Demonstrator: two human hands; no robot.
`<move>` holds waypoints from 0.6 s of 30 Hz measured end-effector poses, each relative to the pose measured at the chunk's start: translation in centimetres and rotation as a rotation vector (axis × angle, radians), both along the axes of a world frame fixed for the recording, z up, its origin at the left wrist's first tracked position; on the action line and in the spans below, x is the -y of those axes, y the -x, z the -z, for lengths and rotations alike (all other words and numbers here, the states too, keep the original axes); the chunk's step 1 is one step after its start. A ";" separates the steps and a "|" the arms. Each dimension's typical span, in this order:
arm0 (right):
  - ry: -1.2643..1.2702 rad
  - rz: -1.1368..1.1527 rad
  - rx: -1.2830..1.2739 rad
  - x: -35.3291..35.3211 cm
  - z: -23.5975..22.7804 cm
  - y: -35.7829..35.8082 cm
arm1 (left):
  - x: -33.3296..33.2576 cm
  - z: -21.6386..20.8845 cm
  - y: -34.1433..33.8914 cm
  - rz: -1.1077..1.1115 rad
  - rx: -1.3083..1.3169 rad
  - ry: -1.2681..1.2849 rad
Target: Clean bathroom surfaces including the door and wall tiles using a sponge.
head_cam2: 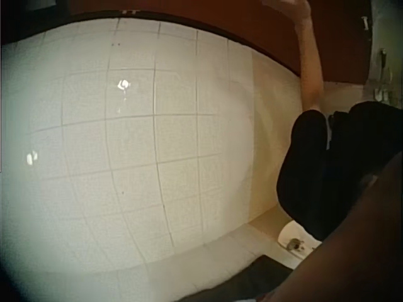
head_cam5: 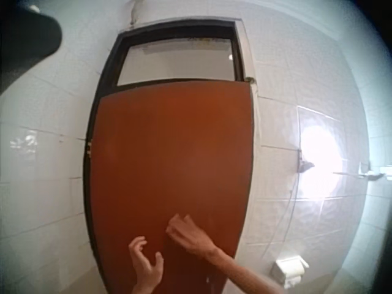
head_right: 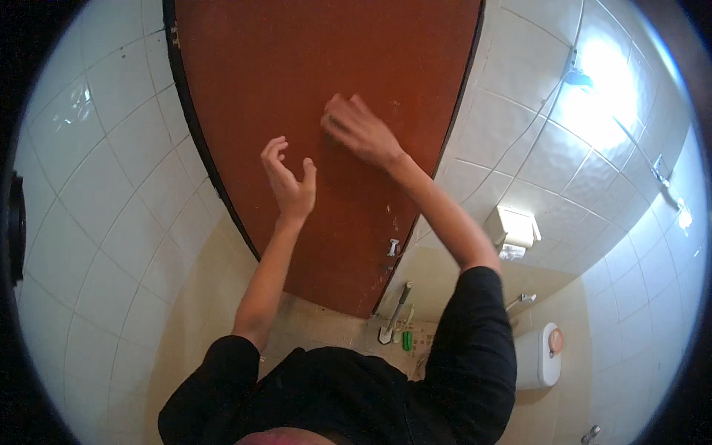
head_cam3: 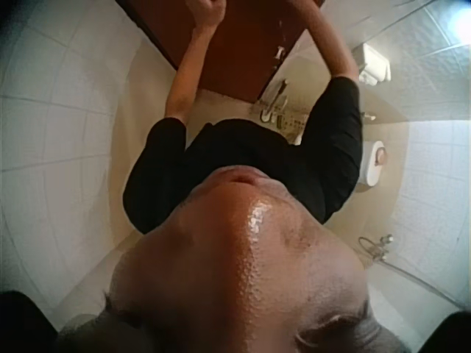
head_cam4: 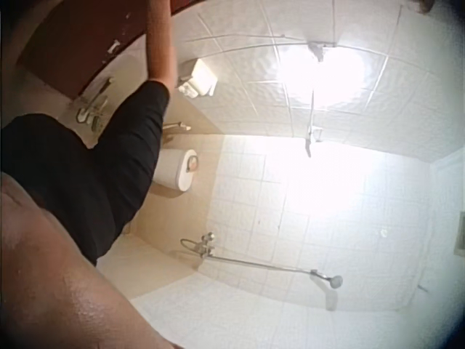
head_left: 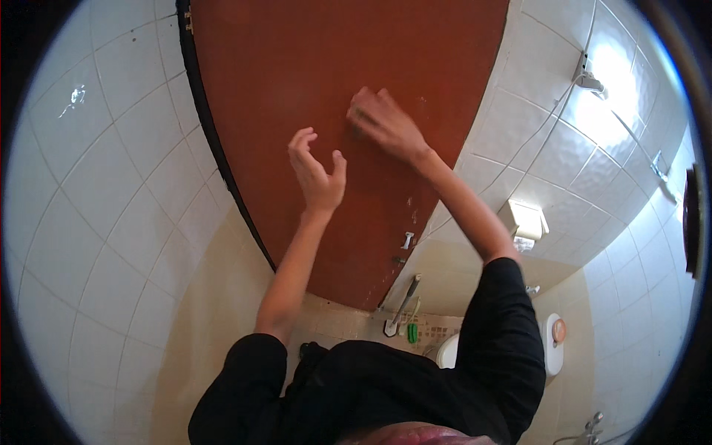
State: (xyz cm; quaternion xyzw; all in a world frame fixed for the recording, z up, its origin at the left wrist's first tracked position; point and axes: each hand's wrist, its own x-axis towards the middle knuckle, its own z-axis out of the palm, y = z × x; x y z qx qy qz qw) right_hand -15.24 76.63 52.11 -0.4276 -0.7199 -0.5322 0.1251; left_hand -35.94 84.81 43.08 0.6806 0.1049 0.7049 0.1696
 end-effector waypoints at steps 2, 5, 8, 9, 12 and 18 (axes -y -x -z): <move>0.136 0.014 0.193 -0.6 0.4 -1.5 | -3.7 -0.4 2.0 0.022 -0.030 0.011; -0.044 0.073 0.240 -2.8 -2.5 -3.8 | -10.3 -0.6 4.9 0.000 -0.141 0.001; -0.268 0.150 -0.055 -5.0 -9.0 -1.1 | -16.5 -0.6 6.7 -0.121 -0.217 0.012; -0.425 0.068 -0.182 -6.4 -9.9 0.6 | -17.8 -0.4 6.8 -0.110 -0.234 0.022; -0.458 0.066 -0.262 -11.0 -6.3 3.1 | -21.8 -0.8 6.0 -0.096 -0.276 0.028; 0.379 0.017 0.302 -10.0 9.9 2.2 | -27.2 0.6 5.4 -0.260 -0.506 -0.117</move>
